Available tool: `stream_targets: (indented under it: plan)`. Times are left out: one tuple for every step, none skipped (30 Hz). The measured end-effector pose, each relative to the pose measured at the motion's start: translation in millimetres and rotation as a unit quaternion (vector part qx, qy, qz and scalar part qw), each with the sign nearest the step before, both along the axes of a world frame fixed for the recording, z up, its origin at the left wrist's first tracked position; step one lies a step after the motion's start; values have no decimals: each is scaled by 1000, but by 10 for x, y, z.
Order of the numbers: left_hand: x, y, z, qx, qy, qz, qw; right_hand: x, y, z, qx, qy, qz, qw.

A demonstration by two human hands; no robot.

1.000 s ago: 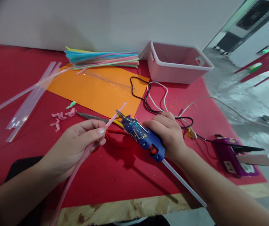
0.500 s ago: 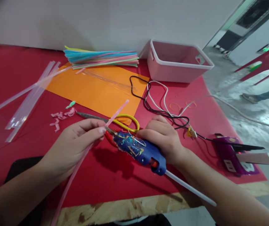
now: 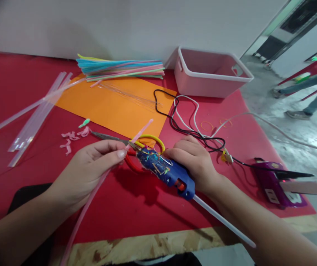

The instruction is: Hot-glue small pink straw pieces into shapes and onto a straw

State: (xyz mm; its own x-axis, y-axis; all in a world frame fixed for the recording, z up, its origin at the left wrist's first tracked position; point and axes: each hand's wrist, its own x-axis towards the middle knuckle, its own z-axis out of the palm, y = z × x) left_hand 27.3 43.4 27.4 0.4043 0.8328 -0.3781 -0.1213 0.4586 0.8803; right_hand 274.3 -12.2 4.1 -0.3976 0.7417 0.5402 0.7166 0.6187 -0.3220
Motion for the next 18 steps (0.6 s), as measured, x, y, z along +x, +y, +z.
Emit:
stream_targets:
  plan:
    - [0,-1,-11,-6,-8,-4,1000,4,-1,-1,2,-1,0,1000]
    - [-1,-3,-22,-10,-16,-8,1000,8,-3,-3,2,-3,-1,1000]
    - [-4,-5,-30,-14,-23,-11,1000,12,-5,-5,3,-5,-2,1000]
    - [-6,-7,-35,-16,-28,-11,999,14,-6,-7,4,-8,-5,1000]
    - [-10,-8,-36,-18,-33,-11,999,15,-7,-9,6,-10,-7,1000]
    - [-13,-9,-34,-19,-36,-10,999,16,-8,-10,9,-12,-9,1000]
    - [-15,-10,-29,-19,-38,-9,999,17,-7,-11,10,-12,-12,1000]
    - [-16,-10,-24,-19,-38,-8,999,18,-5,-12,12,-10,-15,1000]
    - [-16,-9,-19,-19,-36,-7,999,20,-3,-11,14,-9,-20,1000]
    - [-15,-9,-15,-18,-35,-6,999,23,-1,-10,16,-8,-24,1000]
    - [-13,-8,-13,-18,-33,-5,999,26,2,-7,20,-9,-29,999]
    - [-11,-7,-13,-17,-33,-5,999,28,4,-3,23,-10,-33,999]
    - [-9,-6,-13,-17,-34,-5,999,30,6,0,26,-12,-37,999]
    - [-7,-5,-13,-17,-34,-5,999,31,8,4,27,-14,-40,999]
    - [-5,-4,-14,-17,-35,-6,999,31,10,6,27,-17,-42,999]
    - [-3,-2,-13,-18,-36,-7,999,31,11,7,28,-18,-42,999]
    - [-2,-1,-12,-20,-35,-7,999,31,12,6,30,-19,-42,998]
    - [-1,1,-11,-21,-35,-7,999,32,13,3,33,-19,-41,998]
